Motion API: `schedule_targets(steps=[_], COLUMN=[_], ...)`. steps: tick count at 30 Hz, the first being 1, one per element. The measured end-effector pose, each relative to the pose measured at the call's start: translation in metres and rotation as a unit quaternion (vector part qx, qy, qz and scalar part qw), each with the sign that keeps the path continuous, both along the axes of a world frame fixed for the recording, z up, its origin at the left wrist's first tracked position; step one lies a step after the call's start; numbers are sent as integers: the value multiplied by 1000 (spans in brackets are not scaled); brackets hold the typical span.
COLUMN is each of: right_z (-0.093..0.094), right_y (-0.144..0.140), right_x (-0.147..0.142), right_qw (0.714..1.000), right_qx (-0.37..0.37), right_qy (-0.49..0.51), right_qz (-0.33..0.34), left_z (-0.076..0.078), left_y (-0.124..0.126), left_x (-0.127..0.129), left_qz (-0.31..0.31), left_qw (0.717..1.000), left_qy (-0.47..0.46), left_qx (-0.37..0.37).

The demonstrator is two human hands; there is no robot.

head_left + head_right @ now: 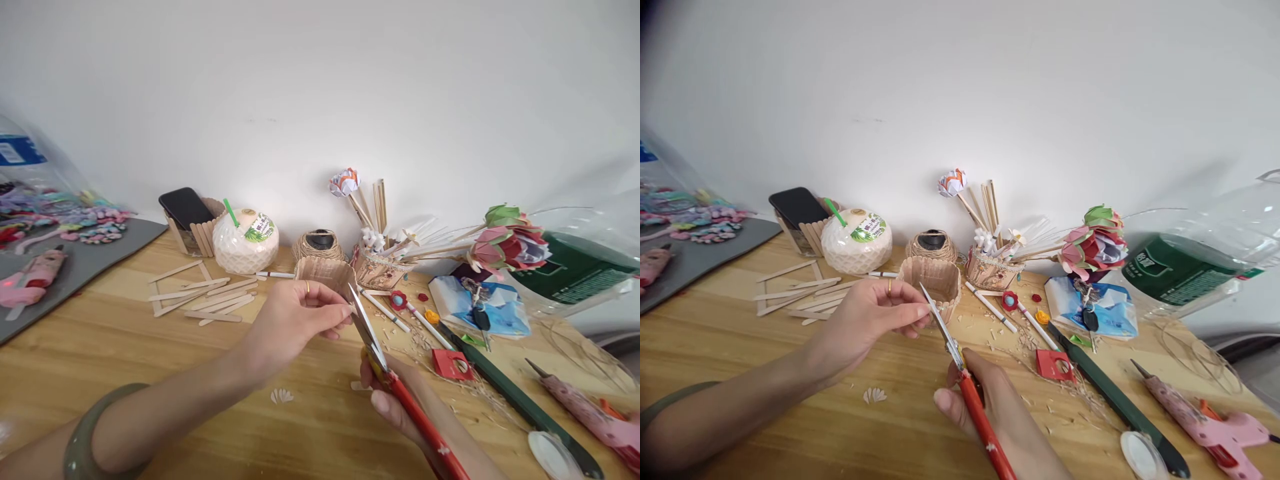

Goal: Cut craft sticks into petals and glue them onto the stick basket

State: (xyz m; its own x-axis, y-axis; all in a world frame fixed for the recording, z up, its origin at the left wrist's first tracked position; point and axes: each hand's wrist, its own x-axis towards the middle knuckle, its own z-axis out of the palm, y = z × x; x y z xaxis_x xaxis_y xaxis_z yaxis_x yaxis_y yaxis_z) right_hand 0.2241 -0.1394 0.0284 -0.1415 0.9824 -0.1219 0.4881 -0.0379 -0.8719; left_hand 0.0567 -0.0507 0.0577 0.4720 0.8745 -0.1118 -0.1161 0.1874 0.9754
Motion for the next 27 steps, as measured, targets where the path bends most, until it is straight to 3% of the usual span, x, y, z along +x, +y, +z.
schedule_targets(steps=[27], right_z=[4], right_y=[0], right_x=[-12], right_qw=[998], right_qx=[-33], right_qy=[-25], right_qz=[-53], left_z=[1], left_y=[-4], left_x=[3], left_qz=[20], left_qw=[1000], left_qy=[-10], left_qx=[-19])
